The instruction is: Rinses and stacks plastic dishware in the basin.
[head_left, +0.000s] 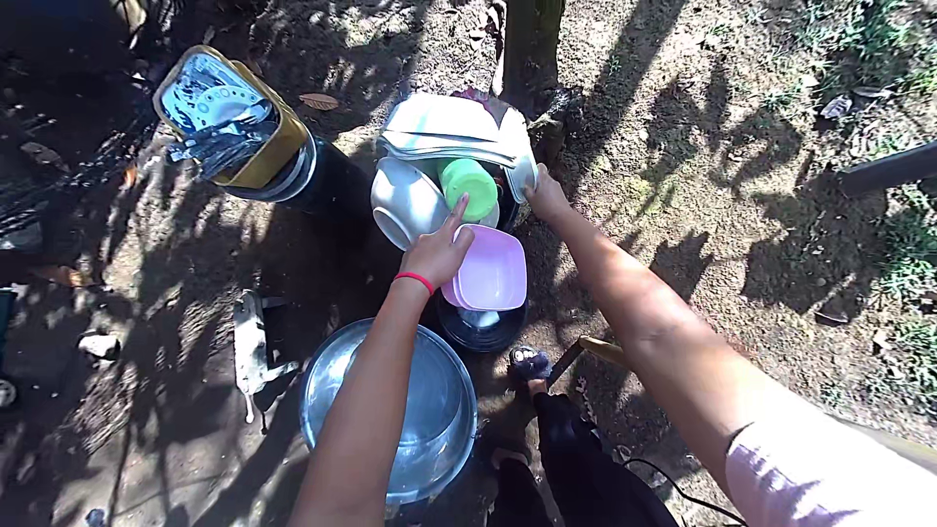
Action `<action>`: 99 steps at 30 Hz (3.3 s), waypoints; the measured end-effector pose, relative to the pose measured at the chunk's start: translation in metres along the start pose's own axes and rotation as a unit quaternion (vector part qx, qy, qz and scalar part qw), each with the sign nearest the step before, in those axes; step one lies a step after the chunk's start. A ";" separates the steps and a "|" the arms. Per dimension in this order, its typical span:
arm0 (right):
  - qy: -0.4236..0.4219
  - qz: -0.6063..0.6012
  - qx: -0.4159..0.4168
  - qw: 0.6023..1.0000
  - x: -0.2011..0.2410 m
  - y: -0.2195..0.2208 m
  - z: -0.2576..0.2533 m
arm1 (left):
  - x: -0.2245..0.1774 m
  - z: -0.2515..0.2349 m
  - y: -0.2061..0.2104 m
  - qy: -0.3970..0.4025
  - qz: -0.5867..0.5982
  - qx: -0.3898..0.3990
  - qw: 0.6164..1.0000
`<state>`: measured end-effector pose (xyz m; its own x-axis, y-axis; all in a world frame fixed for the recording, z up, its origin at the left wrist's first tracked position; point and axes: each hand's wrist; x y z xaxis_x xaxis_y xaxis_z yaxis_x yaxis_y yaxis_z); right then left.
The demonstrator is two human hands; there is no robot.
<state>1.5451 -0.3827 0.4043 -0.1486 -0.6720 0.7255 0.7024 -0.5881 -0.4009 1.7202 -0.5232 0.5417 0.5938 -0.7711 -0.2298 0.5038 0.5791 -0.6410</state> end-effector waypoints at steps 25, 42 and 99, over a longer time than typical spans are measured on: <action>-0.225 0.242 -0.035 0.943 0.002 0.034 0.022 | -0.006 0.002 0.001 -0.023 0.019 -0.005 1.000; -0.361 0.213 0.139 0.897 -0.059 0.022 0.002 | -0.007 0.013 0.018 0.005 0.068 -0.033 0.997; 0.036 -0.466 -0.291 0.835 -0.159 -0.006 0.206 | -0.063 -0.011 0.136 -0.019 0.116 -0.489 0.865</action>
<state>1.7083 -0.1793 0.4067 -0.4979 0.1860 0.8471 -0.1960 -0.9756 0.0990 1.7439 -0.3987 0.4606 0.6376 -0.6445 -0.4220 -0.3905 0.2018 -0.8982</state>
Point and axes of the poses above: each hand's wrist, its own z-axis away from the middle knuckle, its own y-axis out of the palm, x = y × z, and after that the axes turned 14 degrees about -z, right-handed
